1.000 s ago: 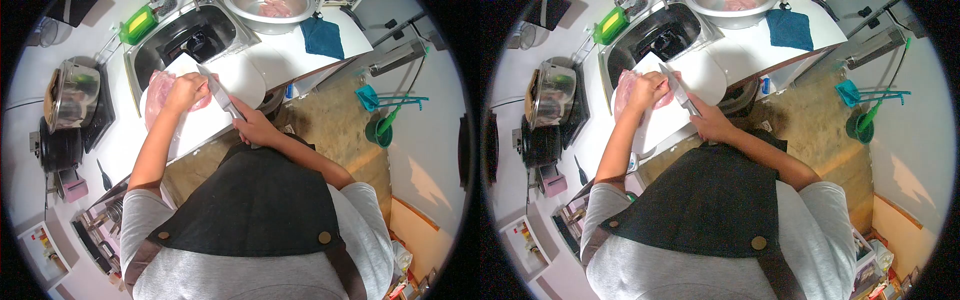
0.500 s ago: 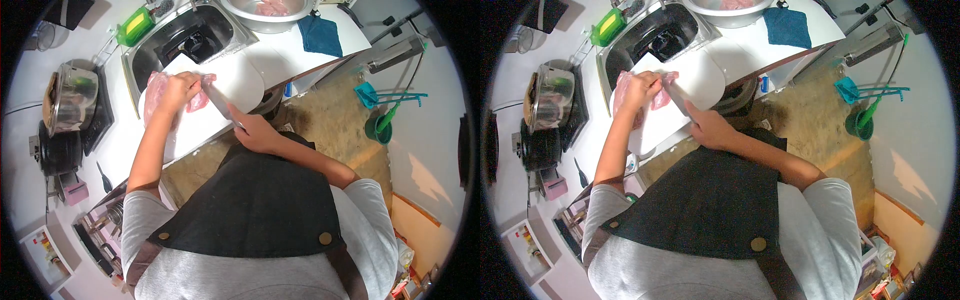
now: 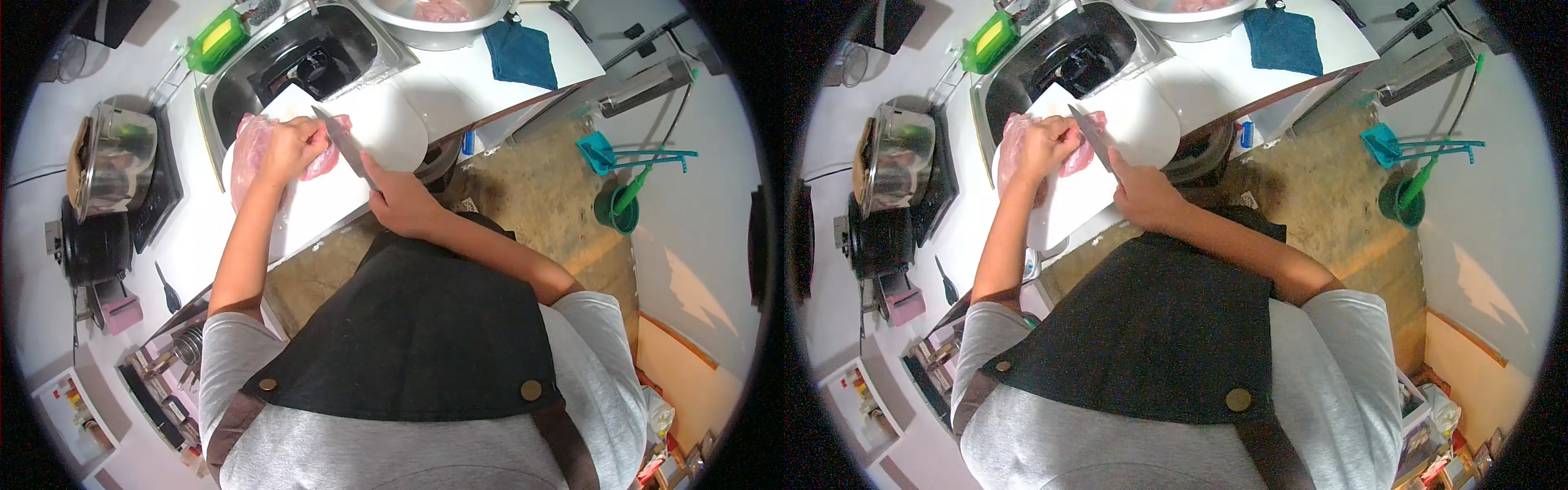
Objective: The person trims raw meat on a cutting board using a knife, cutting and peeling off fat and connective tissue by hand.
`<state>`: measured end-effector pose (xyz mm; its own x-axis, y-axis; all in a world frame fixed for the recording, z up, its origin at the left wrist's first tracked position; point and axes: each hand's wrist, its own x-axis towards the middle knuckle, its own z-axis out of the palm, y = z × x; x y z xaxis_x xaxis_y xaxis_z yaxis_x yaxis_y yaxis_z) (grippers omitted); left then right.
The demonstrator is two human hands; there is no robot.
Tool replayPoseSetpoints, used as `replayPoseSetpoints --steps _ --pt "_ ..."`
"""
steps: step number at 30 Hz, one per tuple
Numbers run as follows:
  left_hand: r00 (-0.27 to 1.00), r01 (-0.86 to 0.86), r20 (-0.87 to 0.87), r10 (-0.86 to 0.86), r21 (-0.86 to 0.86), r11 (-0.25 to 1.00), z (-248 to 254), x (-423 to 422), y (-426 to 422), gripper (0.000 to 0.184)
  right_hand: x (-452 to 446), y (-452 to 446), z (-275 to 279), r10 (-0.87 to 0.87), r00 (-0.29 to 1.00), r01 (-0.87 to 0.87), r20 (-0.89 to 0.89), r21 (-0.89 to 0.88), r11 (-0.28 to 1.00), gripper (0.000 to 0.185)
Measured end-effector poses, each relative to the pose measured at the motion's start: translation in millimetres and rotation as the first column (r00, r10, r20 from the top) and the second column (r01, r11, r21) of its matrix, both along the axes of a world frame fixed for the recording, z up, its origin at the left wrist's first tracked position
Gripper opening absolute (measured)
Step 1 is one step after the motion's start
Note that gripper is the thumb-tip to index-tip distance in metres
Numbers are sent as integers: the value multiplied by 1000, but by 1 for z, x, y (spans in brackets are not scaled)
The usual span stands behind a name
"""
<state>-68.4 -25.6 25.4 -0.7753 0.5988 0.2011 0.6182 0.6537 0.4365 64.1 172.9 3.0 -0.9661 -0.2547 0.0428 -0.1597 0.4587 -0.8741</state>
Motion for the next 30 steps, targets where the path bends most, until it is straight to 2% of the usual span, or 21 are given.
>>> replayPoseSetpoints --steps 3,6,8,11,13,16,20,23,25,27,30 --pt "992 100 -83 -93 81 992 -8 -7 -2 10 9 2 3 34 999 -35 33 14 999 59" --pt "989 101 -107 -100 0 995 -11 -12 -14 12 26 22 20 114 989 -114 89 -7 993 59" --pt "994 63 -91 -60 35 997 -16 -11 -21 13 27 29 29 154 981 -150 118 -42 988 59" --pt "998 21 -55 -18 55 998 -7 0 -20 15 13 29 25 74 994 -78 83 46 996 59" --pt "999 13 -45 -11 45 999 -2 4 -17 16 -3 13 13 0 997 1 -76 9 1000 58" --pt "998 32 -63 -26 97 995 -1 4 -17 16 -10 -6 11 -9 999 10 -47 35 999 57" --pt "995 44 -96 -40 39 998 -6 -6 -25 18 18 -2 22 68 995 -72 73 53 996 57" --pt "995 33 -99 -30 33 999 -5 -7 -31 17 28 19 33 129 992 -129 17 56 990 57" --pt "996 25 -85 -21 41 999 -4 0 -32 17 15 23 39 32 999 -35 37 88 995 58" --pt "1000 -9 -13 9 65 998 3 5 -25 15 -8 9 31 13 1000 -11 -25 92 996 59" --pt "992 49 -122 -41 64 997 6 6 -22 15 -21 -16 19 -12 996 20 -90 94 995 59"
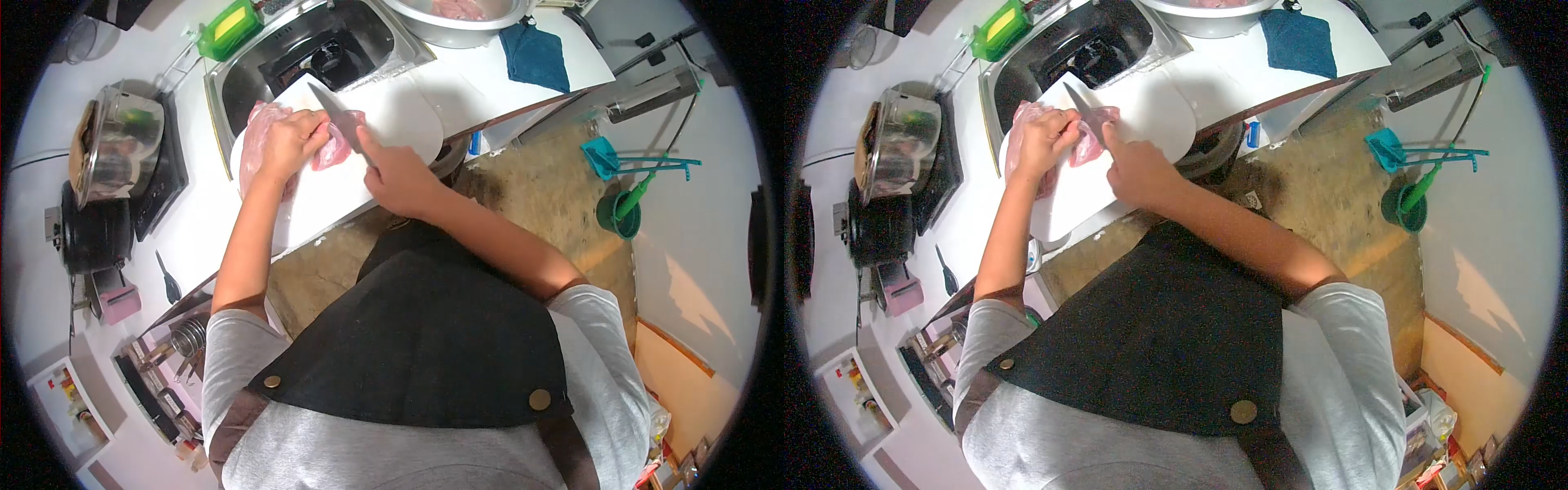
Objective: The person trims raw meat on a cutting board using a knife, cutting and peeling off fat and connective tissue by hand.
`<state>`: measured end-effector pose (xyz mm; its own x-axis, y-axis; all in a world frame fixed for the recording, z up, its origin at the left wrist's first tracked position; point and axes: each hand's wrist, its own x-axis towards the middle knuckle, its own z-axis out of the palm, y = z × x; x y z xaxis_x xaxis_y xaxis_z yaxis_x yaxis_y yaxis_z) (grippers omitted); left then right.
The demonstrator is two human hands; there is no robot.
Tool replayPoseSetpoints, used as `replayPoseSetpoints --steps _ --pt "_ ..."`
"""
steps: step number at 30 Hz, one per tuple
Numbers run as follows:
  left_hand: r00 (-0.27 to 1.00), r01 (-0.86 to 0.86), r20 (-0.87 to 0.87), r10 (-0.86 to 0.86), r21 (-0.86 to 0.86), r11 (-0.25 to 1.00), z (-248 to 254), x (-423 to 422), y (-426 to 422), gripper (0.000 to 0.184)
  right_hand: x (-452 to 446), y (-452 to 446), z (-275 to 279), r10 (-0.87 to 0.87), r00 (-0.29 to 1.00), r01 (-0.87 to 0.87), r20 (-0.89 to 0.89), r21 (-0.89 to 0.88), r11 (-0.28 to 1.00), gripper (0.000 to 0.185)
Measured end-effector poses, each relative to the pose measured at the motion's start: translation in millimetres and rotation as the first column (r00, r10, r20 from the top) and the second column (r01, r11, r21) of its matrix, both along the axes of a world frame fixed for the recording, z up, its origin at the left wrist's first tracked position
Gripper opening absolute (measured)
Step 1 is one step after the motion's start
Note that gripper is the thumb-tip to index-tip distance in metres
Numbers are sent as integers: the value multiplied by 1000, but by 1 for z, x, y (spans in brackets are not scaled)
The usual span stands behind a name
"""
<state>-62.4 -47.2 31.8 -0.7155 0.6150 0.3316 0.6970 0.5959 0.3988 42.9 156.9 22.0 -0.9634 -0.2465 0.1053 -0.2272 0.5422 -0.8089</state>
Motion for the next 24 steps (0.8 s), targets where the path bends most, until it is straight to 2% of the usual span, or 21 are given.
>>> replayPoseSetpoints --steps 2,6,9,11,13,15,16,18,21,22,24 --pt "999 27 -45 -27 1 1000 -5 -8 -2 16 10 -9 -12 27 1000 -27 -6 -14 1000 59" --pt "994 66 -90 -64 17 998 -11 -13 -14 17 48 22 18 132 986 -133 100 4 991 59" --pt "998 52 -40 -51 22 998 -2 -6 -10 17 28 22 19 52 991 -58 122 51 997 60" --pt "996 69 -56 -67 42 997 -5 -5 -8 17 3 2 11 5 1000 -5 8 66 998 59" --pt "994 83 -74 -78 61 995 -3 -5 -7 17 -2 -14 8 1 1000 -2 12 53 999 59" --pt "999 40 -22 -39 40 998 0 -3 -5 17 1 -18 2 1 1000 -2 19 42 999 58" --pt "999 36 -21 -35 43 998 -2 -5 -6 17 11 -17 -1 32 997 -35 67 52 998 58" --pt "989 58 -133 -63 -44 997 -6 -12 -13 17 32 -8 6 93 976 -115 196 102 988 58" --pt "986 28 -163 -26 11 1000 -18 -14 -26 17 43 20 25 171 956 -199 237 101 975 59" --pt "987 28 -162 -26 10 1000 -19 -14 -27 17 40 19 22 172 956 -200 238 99 975 59" --pt "984 26 -178 -16 52 998 -18 -11 -26 18 27 16 14 73 996 -78 47 116 990 61"
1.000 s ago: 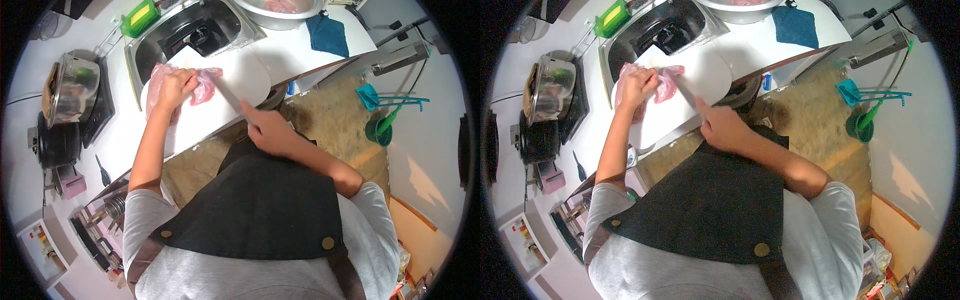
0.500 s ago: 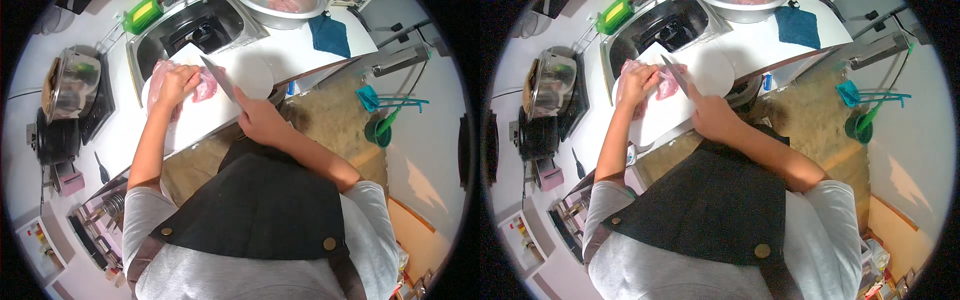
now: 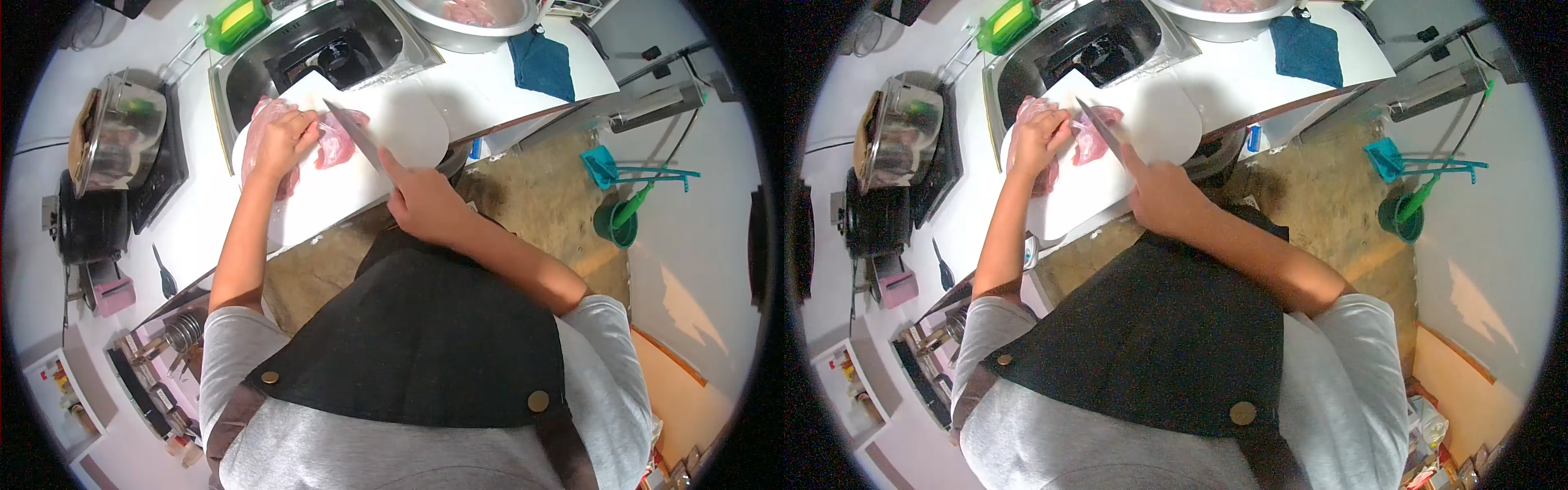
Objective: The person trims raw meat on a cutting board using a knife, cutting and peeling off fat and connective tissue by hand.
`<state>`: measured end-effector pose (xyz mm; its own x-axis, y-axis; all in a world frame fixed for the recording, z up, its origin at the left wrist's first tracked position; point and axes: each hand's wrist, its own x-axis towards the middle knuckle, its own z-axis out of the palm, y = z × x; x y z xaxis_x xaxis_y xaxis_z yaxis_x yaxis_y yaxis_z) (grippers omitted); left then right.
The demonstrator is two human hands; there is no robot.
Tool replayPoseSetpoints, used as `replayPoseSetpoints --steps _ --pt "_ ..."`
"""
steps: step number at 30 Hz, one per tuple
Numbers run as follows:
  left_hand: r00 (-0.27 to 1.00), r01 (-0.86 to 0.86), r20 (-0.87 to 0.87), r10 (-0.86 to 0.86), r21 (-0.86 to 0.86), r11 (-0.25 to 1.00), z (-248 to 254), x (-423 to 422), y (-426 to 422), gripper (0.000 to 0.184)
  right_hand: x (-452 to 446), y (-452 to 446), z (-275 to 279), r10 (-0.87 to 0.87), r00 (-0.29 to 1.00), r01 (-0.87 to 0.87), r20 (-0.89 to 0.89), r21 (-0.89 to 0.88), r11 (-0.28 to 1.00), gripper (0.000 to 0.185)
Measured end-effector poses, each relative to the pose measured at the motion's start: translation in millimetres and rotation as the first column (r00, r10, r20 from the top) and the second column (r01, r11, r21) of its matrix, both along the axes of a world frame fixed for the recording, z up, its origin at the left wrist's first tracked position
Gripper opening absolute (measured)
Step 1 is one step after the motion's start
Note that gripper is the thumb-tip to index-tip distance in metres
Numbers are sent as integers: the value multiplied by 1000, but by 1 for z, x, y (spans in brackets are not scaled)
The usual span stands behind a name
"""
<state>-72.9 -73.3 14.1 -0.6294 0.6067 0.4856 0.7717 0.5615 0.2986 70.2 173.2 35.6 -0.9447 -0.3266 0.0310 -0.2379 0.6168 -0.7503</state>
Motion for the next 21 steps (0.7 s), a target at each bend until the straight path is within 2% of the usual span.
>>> replayPoseSetpoints --steps 1,3,7,9,13,15,17,19,21 --pt "1000 2 -1 -2 0 1000 1 2 2 18 -9 -4 -4 -2 1000 2 -1 0 1000 61" --pt "990 -41 133 38 24 999 6 9 5 18 -25 -19 -10 -50 996 46 -70 -57 997 61" --pt "1000 -7 0 7 -22 1000 25 9 15 17 -20 -32 -18 -39 998 38 -42 -15 999 62" --pt "990 -87 97 106 -176 981 27 4 13 18 -1 -22 -14 44 995 -44 88 -8 999 63" --pt "999 -41 -31 37 -161 986 15 -3 4 17 13 21 -3 120 989 -126 88 64 990 65" --pt "994 -108 33 108 -7 994 15 0 6 14 7 35 6 125 992 -126 24 12 992 66" --pt "991 -117 57 119 -32 993 24 9 10 13 -9 35 6 74 997 -75 35 42 996 63" --pt "990 -119 76 123 -55 991 28 19 14 12 -32 27 -12 -142 973 163 -182 105 981 61" --pt "923 -231 317 217 6 973 22 28 13 11 -45 21 -21 -169 974 191 -150 144 971 61"
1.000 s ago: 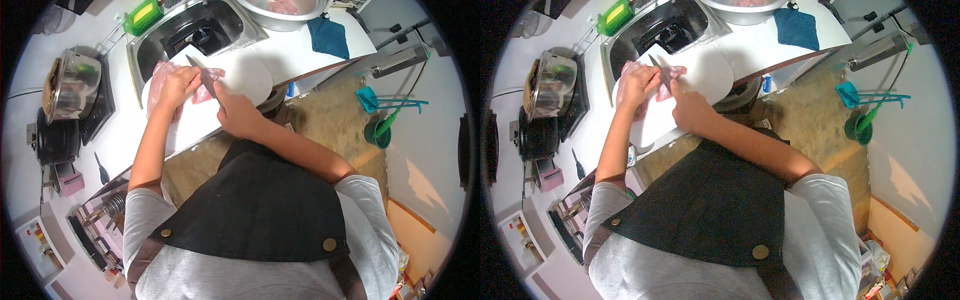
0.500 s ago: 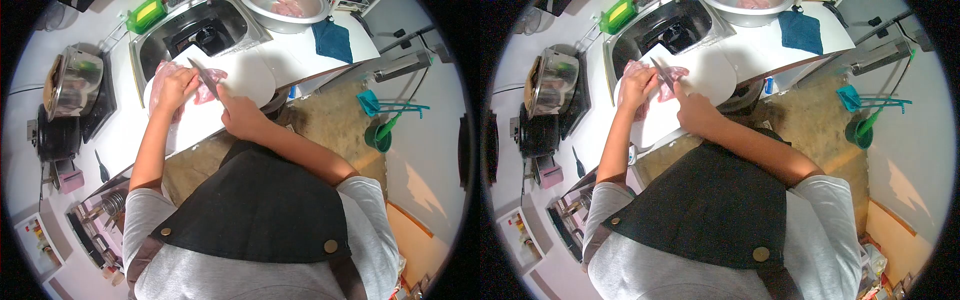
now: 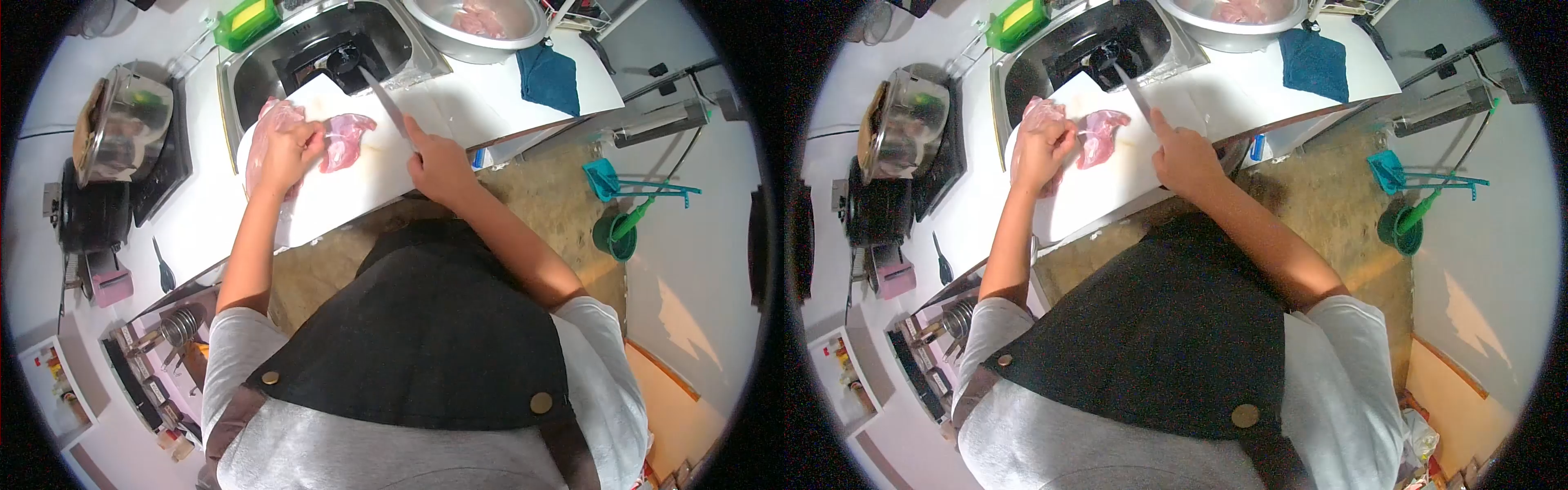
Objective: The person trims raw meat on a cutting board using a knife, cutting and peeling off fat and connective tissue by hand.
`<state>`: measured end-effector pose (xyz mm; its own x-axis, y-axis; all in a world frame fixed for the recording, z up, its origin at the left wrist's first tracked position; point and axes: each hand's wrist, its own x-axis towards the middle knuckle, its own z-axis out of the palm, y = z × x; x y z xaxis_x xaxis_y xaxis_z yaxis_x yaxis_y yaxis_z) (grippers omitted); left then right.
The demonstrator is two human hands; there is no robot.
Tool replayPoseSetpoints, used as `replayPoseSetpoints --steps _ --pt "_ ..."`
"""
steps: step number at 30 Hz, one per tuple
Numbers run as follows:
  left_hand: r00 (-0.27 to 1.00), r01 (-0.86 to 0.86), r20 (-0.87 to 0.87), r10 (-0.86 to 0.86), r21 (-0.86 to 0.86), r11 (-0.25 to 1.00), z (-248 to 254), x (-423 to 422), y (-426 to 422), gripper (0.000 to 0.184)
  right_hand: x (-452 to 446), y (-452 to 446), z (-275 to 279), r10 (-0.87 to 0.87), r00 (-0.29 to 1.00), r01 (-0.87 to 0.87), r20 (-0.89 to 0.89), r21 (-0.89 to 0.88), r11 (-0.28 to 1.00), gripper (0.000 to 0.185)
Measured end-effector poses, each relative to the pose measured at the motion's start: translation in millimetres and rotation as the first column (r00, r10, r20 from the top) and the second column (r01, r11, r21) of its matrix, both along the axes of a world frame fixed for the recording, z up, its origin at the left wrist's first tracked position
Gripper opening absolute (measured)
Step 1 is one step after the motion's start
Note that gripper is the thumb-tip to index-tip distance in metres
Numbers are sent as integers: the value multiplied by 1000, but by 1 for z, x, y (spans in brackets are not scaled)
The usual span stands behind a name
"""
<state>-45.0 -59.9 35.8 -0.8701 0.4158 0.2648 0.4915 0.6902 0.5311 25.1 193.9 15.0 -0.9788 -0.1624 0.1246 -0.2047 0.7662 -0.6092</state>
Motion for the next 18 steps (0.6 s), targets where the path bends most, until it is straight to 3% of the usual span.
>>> replayPoseSetpoints --steps 5,9,14,16,18 --pt "999 -13 -29 14 56 998 -1 13 4 10 8 -35 9 176 984 -175 -2 -140 975 60" --pt "999 -29 44 29 5 1000 -9 11 7 15 15 -48 2 201 979 -196 29 -113 974 60" --pt "990 -76 117 81 -47 996 -8 12 23 21 17 -41 4 131 982 -119 138 -88 989 62" --pt "997 17 81 -7 -119 993 -4 11 30 25 19 -34 2 121 984 -107 132 -112 988 62" --pt "998 40 41 -37 -87 995 -10 7 35 27 20 -28 0 110 986 -93 125 -141 986 62"
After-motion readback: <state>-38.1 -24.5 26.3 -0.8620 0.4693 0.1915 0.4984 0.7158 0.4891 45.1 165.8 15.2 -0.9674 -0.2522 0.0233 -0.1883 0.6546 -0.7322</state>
